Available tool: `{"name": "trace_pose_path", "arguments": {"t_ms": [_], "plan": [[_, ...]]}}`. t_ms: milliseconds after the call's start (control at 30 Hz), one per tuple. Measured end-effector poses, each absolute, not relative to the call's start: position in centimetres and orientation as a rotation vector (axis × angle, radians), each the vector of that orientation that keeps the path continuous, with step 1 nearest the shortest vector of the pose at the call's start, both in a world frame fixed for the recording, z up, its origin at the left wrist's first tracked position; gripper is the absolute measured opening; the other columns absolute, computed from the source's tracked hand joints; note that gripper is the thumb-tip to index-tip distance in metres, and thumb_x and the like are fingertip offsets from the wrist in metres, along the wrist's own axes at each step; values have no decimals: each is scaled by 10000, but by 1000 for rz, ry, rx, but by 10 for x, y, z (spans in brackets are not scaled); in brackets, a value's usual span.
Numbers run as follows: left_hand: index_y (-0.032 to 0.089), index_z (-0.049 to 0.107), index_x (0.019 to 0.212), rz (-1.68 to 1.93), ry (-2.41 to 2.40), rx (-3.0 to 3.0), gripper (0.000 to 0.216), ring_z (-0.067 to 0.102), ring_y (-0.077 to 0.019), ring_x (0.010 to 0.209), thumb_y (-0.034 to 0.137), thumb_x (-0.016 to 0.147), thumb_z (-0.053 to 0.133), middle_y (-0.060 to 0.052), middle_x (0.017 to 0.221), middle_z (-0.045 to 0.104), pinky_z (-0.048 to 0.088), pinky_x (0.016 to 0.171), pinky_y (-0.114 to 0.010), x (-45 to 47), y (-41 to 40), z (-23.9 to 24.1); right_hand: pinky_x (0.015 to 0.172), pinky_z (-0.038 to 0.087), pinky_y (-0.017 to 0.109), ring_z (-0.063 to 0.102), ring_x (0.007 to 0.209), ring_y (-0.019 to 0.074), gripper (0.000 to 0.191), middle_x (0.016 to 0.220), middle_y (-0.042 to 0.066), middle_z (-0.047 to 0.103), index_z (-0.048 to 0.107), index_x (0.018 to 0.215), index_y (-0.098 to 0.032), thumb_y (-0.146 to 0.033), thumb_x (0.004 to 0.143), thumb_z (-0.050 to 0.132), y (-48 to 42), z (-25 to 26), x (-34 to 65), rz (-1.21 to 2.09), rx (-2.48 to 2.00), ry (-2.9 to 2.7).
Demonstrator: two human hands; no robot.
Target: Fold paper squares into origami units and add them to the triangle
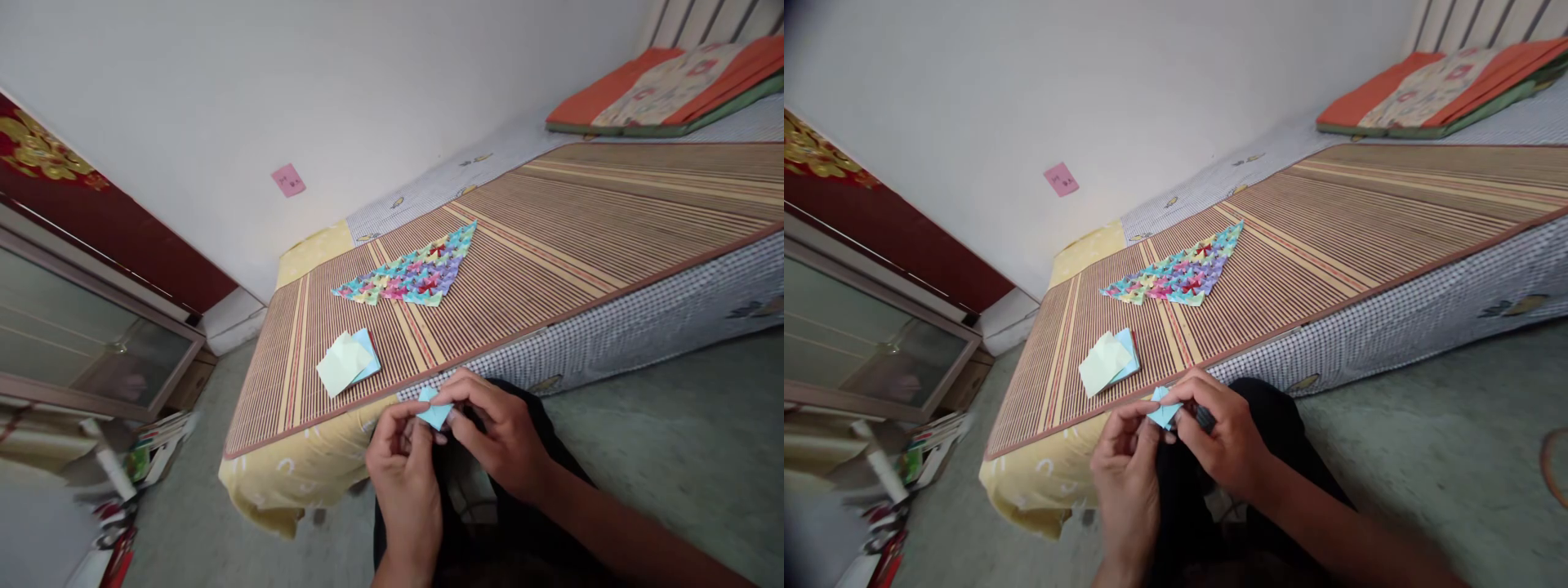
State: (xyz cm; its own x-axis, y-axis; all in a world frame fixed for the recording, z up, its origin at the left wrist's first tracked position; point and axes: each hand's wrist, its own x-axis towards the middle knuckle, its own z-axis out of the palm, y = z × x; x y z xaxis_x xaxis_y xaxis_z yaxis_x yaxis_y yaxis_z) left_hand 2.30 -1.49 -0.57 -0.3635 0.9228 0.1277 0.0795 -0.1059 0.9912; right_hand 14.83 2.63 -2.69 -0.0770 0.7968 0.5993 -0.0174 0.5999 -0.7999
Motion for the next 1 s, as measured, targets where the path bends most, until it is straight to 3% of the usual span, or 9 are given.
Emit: {"name": "trace_pose_path", "arguments": {"t_ms": [267,433,633,833,1000], "plan": [[175,733,938,1566,1320,920,150,723,-163,813,263,824,775,-51,877,774,577,769,-257,25,-11,-16,787,542,322,630,918,194,365,983,60,623,652,1156,-255,-2,928,521,35,-37,153,240,-639,-1774],[171,752,925,1614,1271,843,185,738,-139,768,266,784,827,-46,858,794,583,736,-219,21,-10,-20,829,539,320,641,957,193,235,974,44,642,611,1064,-234,-44,930,575,33,-37,150,441,-635,-1629],[156,767,892,1564,1341,953,235,761,-186,752,319,748,857,-67,800,796,612,721,-264,19,-12,-12,840,532,270,652,949,172,140,967,40,650,647,987,-210,-83,952,600,38,-36,155,534,-598,-1654],[158,774,824,1522,1425,1139,225,711,-165,631,374,786,820,-41,702,750,592,632,-253,16,-13,-7,763,514,253,643,845,158,123,855,13,634,628,888,-208,-117,968,605,40,-31,157,639,-621,-1646],[158,743,839,1428,1374,1096,224,718,-171,694,378,831,784,-37,743,741,580,682,-262,11,-9,-8,713,498,248,620,776,148,56,860,3,647,638,907,-209,-166,932,663,40,-29,164,812,-702,-1665]]}}
